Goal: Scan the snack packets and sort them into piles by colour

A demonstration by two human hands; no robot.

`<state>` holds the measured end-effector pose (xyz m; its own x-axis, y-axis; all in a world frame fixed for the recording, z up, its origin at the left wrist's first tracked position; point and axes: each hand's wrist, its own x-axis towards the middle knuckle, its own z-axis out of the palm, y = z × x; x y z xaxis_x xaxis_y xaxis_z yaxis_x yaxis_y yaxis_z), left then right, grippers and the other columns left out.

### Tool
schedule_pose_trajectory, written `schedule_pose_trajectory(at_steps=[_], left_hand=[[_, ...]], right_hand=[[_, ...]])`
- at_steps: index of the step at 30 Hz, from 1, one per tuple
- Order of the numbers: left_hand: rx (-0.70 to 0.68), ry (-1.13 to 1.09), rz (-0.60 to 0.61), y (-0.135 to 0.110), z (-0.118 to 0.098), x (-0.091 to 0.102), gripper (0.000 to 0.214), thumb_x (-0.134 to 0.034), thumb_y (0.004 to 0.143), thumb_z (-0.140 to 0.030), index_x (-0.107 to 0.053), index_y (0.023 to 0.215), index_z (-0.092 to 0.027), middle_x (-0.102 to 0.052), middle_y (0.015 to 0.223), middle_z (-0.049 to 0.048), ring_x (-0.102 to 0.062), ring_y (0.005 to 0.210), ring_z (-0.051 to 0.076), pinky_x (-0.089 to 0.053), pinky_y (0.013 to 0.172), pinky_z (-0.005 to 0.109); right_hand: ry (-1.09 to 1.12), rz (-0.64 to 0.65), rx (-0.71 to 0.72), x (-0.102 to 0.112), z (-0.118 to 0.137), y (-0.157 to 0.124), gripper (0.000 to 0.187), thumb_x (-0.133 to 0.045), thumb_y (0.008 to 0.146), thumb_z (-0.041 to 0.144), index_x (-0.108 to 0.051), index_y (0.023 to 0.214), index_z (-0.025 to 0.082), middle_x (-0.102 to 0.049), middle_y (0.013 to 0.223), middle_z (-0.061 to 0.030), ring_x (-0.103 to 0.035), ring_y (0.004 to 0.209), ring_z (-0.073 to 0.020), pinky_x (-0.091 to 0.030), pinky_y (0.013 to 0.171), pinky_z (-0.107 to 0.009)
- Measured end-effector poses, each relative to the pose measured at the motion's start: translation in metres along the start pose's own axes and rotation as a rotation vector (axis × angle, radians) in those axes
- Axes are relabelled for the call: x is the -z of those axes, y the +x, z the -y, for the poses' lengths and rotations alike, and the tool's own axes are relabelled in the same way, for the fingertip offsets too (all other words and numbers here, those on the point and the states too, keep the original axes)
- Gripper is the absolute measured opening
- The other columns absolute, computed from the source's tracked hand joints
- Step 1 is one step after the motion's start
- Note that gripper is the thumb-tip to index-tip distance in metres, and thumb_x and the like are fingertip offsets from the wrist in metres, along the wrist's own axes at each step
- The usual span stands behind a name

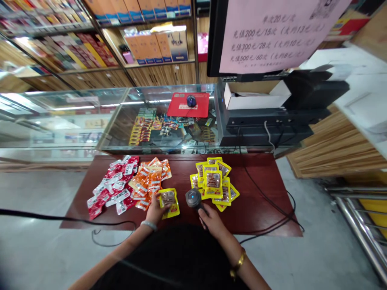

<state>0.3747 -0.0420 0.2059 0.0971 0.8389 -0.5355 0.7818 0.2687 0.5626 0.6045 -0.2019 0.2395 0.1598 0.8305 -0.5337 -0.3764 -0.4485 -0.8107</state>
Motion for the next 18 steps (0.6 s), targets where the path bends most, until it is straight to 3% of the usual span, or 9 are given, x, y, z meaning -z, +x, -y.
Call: schedule_pose_trajectory(at_steps=[5, 10, 14, 18], left_hand=[[-0.116, -0.283, 0.111, 0.000, -0.034, -0.013, 0.078, -0.075, 0.068, -0.023, -0.034, 0.134, -0.021, -0.069, 0.111, 0.0098, -0.069, 0.098, 0.025, -0.055, 0.085, 0.036], [-0.262, -0.535, 0.280, -0.006, -0.063, -0.033, 0.083, -0.076, 0.065, -0.028, -0.030, 0.133, -0.022, -0.070, 0.109, 0.0080, -0.070, 0.095, 0.024, -0.055, 0.085, 0.039], [-0.292, -0.524, 0.331, -0.004, -0.073, -0.051, 0.082, -0.078, 0.064, -0.030, -0.031, 0.131, -0.022, -0.071, 0.099, 0.0040, -0.071, 0.087, 0.022, -0.056, 0.083, 0.039], [-0.356, -0.546, 0.374, 0.003, -0.093, -0.072, 0.079, -0.078, 0.064, -0.028, -0.034, 0.130, -0.023, -0.069, 0.112, 0.0068, -0.069, 0.098, 0.021, -0.055, 0.087, 0.036]], right_hand=[[0.070, 0.014, -0.004, 0.000, 0.005, -0.004, 0.065, -0.061, 0.077, 0.070, -0.056, 0.115, 0.017, -0.042, 0.051, 0.0095, -0.036, 0.041, -0.0089, -0.028, 0.039, -0.020], [0.181, -0.013, -0.017, 0.001, 0.016, -0.009, 0.063, -0.064, 0.073, 0.072, -0.056, 0.106, 0.019, -0.039, 0.048, 0.0109, -0.033, 0.038, -0.0075, -0.025, 0.036, -0.019], [0.253, -0.037, -0.012, 0.009, 0.016, -0.013, 0.057, -0.064, 0.075, 0.071, -0.053, 0.099, 0.021, -0.041, 0.048, 0.0111, -0.032, 0.037, -0.0064, -0.025, 0.035, -0.018], [0.265, -0.121, -0.013, 0.024, 0.013, -0.020, 0.054, -0.065, 0.074, 0.071, -0.050, 0.087, 0.021, -0.044, 0.050, 0.0100, -0.033, 0.037, -0.0053, -0.026, 0.035, -0.017]])
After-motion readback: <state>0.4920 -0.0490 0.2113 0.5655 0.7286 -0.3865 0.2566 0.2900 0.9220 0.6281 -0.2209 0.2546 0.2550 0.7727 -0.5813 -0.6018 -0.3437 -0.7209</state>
